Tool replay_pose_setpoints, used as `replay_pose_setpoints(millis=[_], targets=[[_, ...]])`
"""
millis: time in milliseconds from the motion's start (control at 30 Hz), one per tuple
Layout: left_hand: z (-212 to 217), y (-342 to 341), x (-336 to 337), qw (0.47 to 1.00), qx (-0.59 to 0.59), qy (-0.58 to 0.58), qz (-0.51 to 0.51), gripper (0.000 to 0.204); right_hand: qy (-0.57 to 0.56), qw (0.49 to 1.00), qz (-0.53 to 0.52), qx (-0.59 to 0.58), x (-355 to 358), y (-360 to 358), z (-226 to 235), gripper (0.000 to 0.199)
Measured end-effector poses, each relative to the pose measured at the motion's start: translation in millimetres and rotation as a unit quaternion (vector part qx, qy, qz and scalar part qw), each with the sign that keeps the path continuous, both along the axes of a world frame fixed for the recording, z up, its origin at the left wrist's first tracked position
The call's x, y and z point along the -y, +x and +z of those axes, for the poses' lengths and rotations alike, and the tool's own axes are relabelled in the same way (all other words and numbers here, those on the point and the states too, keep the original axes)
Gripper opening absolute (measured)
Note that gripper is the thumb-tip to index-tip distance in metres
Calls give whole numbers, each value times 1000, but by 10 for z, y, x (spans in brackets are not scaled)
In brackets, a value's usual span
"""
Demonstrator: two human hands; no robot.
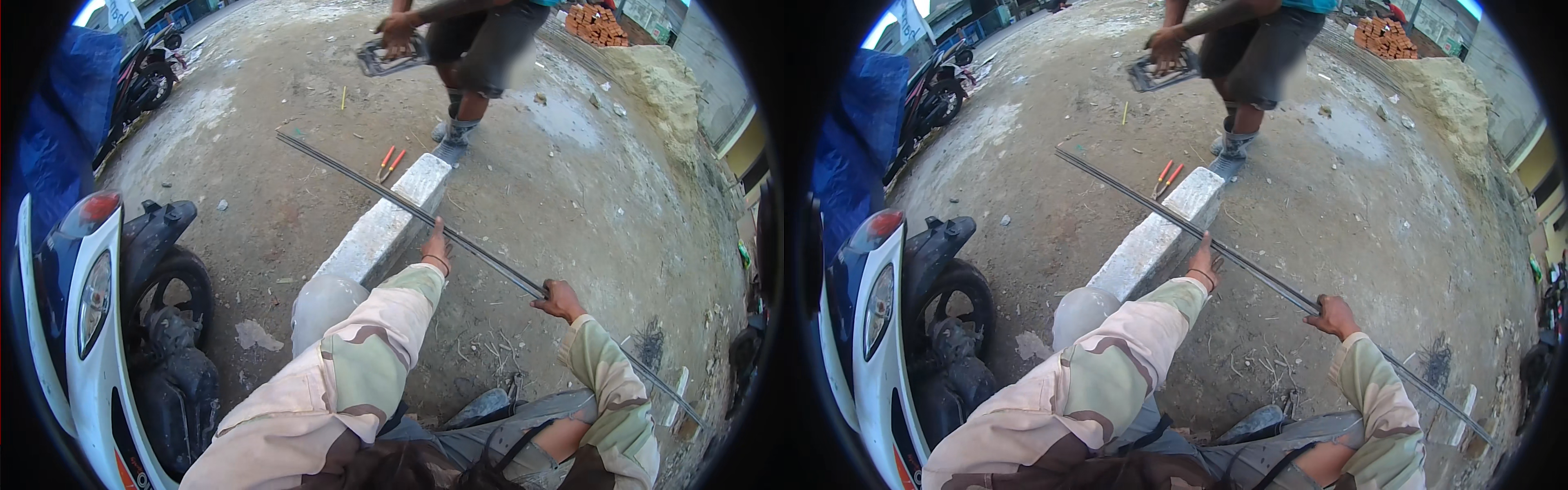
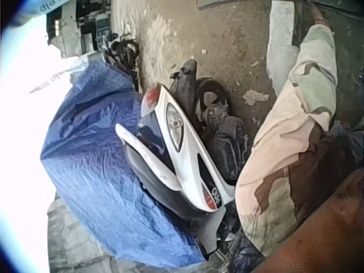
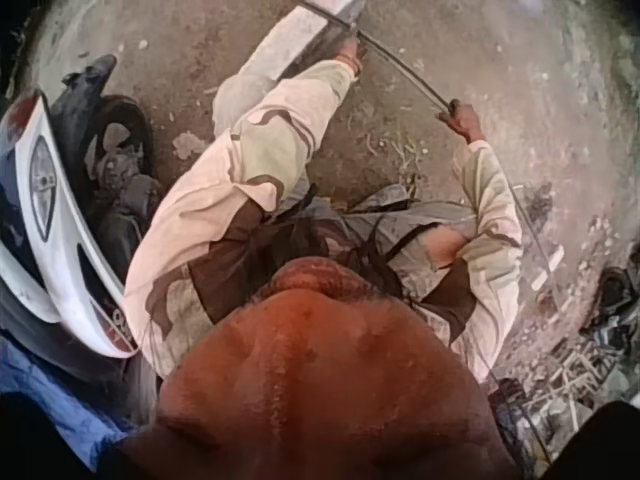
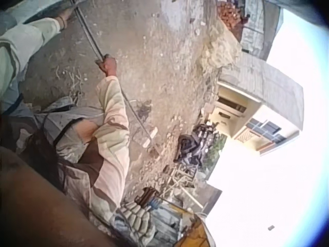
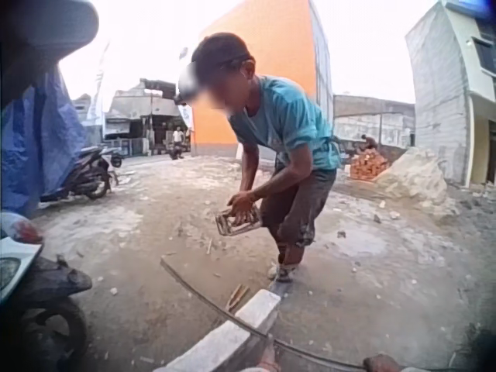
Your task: The person assembles a rebar cage by sliding metal stirrups onto rebar rods, spacing the stirrups along the rods, and securing them with wire using pliers.
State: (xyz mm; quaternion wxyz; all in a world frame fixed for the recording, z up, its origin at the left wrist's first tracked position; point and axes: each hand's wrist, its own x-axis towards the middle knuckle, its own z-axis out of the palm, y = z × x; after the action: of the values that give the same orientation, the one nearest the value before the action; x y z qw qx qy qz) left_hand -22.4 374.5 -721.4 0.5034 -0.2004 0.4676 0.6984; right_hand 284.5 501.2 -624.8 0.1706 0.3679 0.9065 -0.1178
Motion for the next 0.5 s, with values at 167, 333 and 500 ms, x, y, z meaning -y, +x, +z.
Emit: replay_pose_setpoints(millis=[167,333,500], targets=[[-146,-465,94,975,15,194,110,44,25,999,-13,-38,67,-283,-405,39],[6,-104,-275,987,4,129,96,46,16,1000,-4,9,-94,113,-250,24],[-319,-253,69,992,-76,101,23,41,-73,996,-57,15,-92,77,-442,14]])
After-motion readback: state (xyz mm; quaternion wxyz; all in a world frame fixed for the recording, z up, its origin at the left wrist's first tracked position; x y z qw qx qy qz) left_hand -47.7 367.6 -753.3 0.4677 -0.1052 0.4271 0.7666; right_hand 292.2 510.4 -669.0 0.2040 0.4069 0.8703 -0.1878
